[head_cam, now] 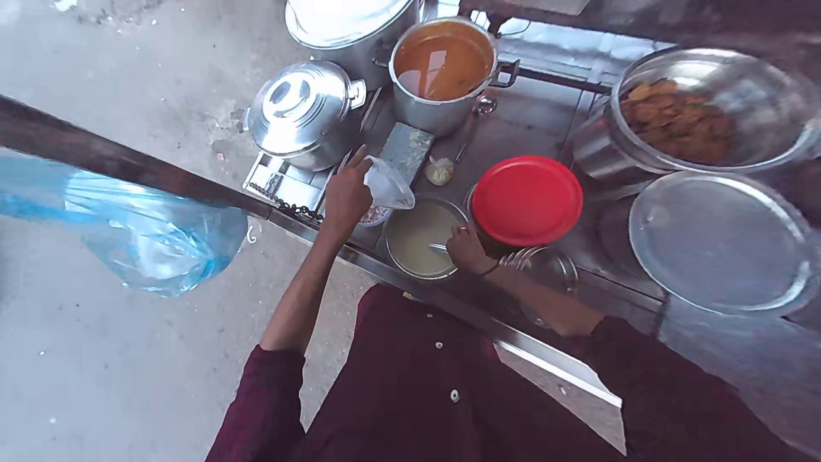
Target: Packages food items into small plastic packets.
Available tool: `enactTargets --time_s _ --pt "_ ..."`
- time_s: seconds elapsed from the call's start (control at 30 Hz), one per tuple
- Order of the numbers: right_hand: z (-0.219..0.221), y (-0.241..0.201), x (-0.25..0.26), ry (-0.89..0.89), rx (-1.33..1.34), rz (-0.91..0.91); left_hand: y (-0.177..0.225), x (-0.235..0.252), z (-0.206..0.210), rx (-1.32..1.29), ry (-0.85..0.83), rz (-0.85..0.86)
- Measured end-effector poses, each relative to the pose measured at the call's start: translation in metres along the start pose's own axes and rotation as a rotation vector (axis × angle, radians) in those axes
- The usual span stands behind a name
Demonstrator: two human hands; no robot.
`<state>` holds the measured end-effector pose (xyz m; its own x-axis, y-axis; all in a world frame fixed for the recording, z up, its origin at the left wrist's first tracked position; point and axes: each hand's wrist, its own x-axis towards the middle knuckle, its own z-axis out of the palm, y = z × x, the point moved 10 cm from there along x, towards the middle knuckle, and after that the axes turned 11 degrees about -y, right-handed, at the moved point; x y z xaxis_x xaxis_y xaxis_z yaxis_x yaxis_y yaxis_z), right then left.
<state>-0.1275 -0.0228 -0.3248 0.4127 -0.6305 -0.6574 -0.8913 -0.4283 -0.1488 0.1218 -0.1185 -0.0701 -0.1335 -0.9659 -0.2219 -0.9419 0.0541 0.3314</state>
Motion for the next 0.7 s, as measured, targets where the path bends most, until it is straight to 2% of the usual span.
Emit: enactTargets --time_s 0.1,0.17,0.2,0.27,0.33,0.43,0.53,0.7 --pt "-0.030 -0.009 -0.016 0.111 0.015 0.013 -0.004 0.003 0.009 0.023 -0.029 -0.003" --pt "-0.045 -0.023 -0.020 0.244 -0.059 -0.075 -0.003 0.010 0.020 0.069 -0.074 0.025" --pt "-0.044 -0.026 -0.018 0.233 -0.082 -0.108 0.000 0.013 0.026 0.098 -0.102 0.036" --pt "-0.045 -0.027 -0.016 0.100 -0.023 -0.108 0.004 0.017 0.030 0.146 -0.133 0.043" --pt "-0.038 -0.019 -0.009 -0.072 0.104 -0.019 0.006 0.023 0.029 0.157 -0.131 0.044" --pt "-0.010 -0.006 0.011 -0.204 0.314 0.067 0.004 0.039 0.037 0.068 -0.147 0.062" --pt "0.003 0.006 0.015 -0.188 0.475 0.080 0.008 0.052 0.046 0.032 -0.210 0.072" --pt "0.000 0.044 -0.003 -0.001 0.659 0.012 0.021 0.065 0.054 0.200 -0.210 0.129"
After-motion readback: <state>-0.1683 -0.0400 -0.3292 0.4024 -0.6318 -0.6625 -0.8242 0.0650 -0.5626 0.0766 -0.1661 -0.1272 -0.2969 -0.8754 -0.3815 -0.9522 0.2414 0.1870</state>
